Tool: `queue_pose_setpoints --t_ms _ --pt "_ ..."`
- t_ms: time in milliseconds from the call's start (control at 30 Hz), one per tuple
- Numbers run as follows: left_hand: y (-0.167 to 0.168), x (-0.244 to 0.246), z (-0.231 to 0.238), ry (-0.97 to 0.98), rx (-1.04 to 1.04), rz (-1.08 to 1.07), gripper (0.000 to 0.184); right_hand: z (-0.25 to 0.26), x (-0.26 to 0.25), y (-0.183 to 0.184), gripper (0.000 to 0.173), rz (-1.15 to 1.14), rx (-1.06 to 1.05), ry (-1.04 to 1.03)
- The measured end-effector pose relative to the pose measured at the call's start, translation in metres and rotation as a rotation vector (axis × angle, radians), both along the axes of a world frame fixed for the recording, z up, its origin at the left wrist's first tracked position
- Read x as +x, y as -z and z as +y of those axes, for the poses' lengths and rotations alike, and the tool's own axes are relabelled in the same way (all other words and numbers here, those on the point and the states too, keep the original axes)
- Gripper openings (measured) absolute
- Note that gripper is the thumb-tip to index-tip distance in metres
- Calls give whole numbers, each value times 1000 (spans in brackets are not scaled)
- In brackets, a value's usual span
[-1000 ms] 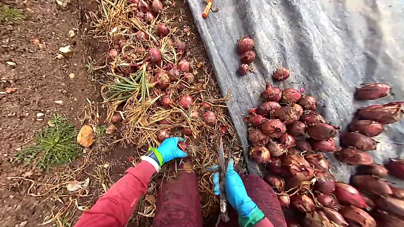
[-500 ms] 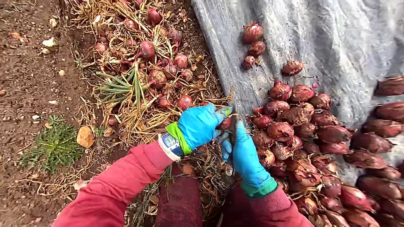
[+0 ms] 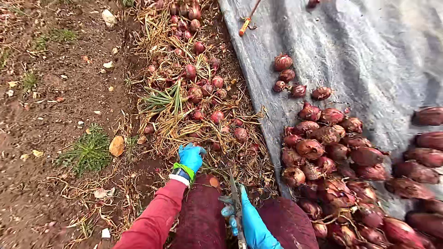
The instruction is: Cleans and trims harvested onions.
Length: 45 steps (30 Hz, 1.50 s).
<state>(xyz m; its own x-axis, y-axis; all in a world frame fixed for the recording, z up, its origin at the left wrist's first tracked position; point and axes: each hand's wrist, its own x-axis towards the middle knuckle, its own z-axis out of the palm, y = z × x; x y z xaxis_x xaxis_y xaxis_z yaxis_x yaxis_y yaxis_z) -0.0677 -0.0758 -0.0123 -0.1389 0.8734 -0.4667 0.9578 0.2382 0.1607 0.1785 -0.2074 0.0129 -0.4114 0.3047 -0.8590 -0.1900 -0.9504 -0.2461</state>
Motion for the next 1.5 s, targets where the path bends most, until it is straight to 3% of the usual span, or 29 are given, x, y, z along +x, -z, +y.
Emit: queue_pose_setpoints --t_ms 100,167,333,433,500,633,700,767,833,900,933,1000,1033,1100,1133,1200,1300,1433,1500 --pt "50 -8 18 397 -303 231 40 -36 -8 10 88 -3 35 41" --pt "54 -6 23 508 -420 320 38 -27 -7 11 86 -44 100 52" --pt "51 -52 16 236 -362 270 68 17 -8 25 86 -125 171 55" --pt "46 -73 9 151 -472 252 64 33 -18 45 85 -213 142 67" --pt "35 -93 10 176 -573 223 61 37 -22 52 87 -224 147 113" --pt "-15 -115 34 153 -502 14 35 46 -26 53 94 -228 192 115" --pt "-42 -109 47 179 -451 -76 41 51 -30 51 95 -235 190 87" --pt "-69 -101 59 218 -418 -21 46 57 -27 47 95 -222 252 48" --pt "-96 -101 61 101 -277 -6 45 58 -19 36 92 -230 337 20" --pt "-104 -96 47 -104 16 -30 29 51 -11 32 91 -264 388 18" --pt "-99 -87 39 -207 129 -78 23 47 -9 34 91 -282 394 34" --pt "-69 -59 17 -339 90 -105 20 36 -7 35 91 -314 352 79" --pt "-45 -44 4 -399 -7 -73 33 30 -5 35 91 -321 347 91" --pt "16 -24 -28 -552 -197 -26 77 18 1 28 91 -327 374 90" --pt "46 -19 -45 -621 -230 -25 89 11 3 25 90 -323 398 87" --pt "76 -21 -69 -657 -204 -64 90 0 6 18 91 -300 428 93" --pt "37 -29 -63 -473 -45 -241 83 2 13 16 94 -275 411 95" --pt "-40 -20 -36 -203 12 -529 95 35 2 31 82 -109 466 -74" --pt "-66 -7 -19 -76 -103 -545 75 65 -12 23 83 -9 588 -127"
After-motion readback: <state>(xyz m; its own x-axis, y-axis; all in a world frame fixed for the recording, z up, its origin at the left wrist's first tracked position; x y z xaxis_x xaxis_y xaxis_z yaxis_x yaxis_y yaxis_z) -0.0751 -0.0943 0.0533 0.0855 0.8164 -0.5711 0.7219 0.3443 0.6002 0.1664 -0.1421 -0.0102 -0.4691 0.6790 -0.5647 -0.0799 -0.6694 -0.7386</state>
